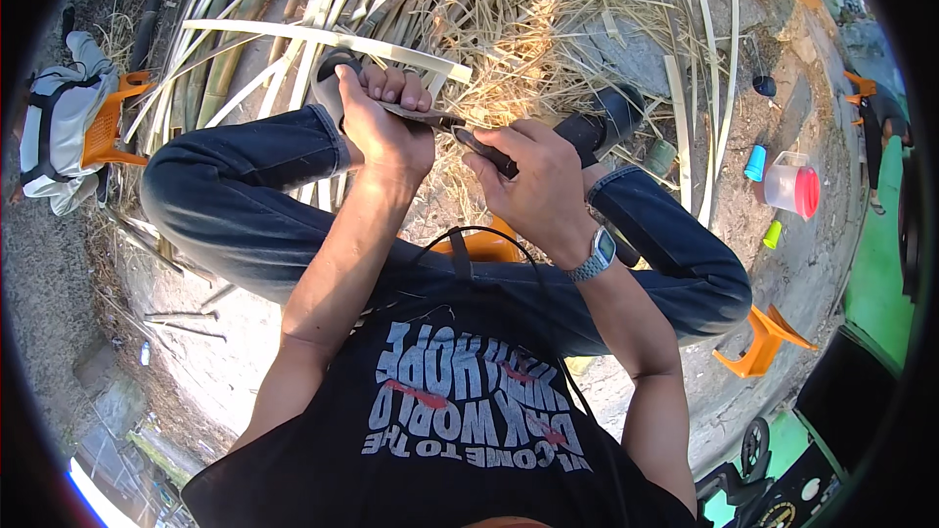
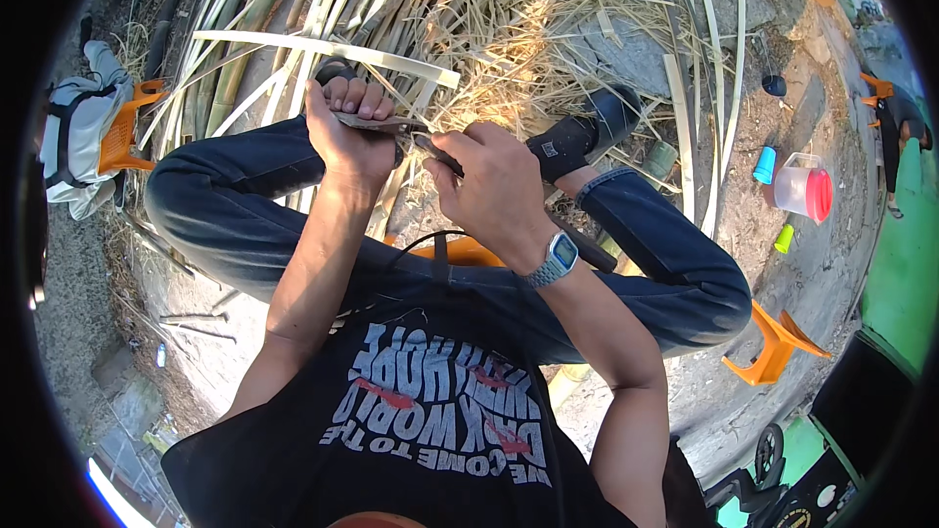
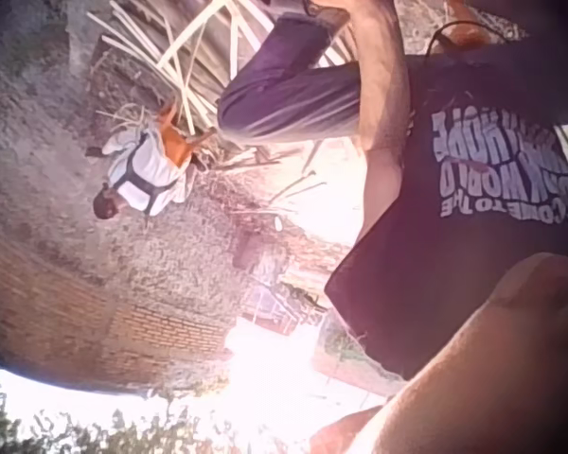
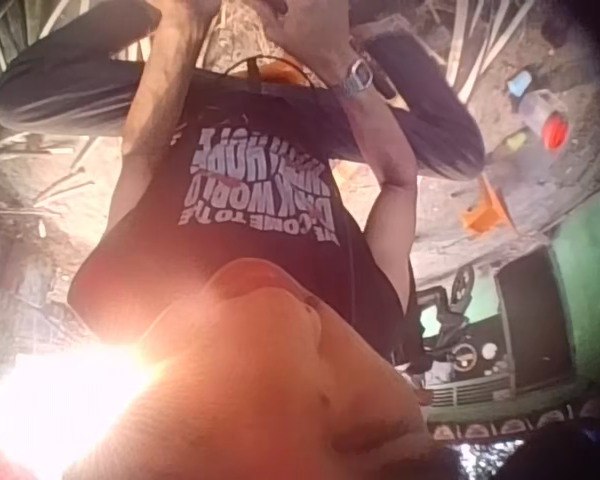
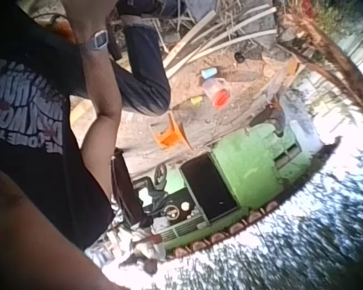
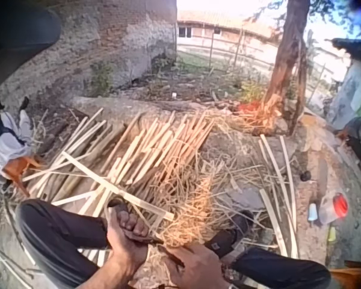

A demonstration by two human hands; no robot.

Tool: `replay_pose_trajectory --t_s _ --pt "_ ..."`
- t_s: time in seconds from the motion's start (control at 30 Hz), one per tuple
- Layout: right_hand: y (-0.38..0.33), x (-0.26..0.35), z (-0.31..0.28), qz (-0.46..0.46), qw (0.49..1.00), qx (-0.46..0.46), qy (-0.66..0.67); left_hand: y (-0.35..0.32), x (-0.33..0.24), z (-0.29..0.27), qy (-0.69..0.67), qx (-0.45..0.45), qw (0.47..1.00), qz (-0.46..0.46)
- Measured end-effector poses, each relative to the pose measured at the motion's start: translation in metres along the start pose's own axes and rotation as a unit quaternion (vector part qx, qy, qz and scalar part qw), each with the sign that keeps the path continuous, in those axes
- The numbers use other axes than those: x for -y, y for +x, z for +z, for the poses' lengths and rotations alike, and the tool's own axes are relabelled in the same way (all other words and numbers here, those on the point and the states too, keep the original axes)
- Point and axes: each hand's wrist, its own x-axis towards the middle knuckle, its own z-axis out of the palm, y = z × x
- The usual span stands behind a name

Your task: Using a small axe to shape and refine strips of bamboo.

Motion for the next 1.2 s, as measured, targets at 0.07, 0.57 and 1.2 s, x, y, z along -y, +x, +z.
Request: replay_pose_trajectory --t_s 0.07,0.57,1.2 --pt "0.002 0.003 0.002 -0.004 1.000 -0.002 -0.023 -0.002 0.000 0.006 0.024 -0.032 0.999 0.030" --pt "0.007 0.015 -0.001 -0.033 0.986 0.078 -0.142 -0.007 0.019 0.004 0.105 -0.050 0.990 0.081" --pt "0.006 -0.006 -0.036 0.139 0.970 0.024 0.196 0.005 -0.012 0.010 0.066 0.205 0.971 -0.100"
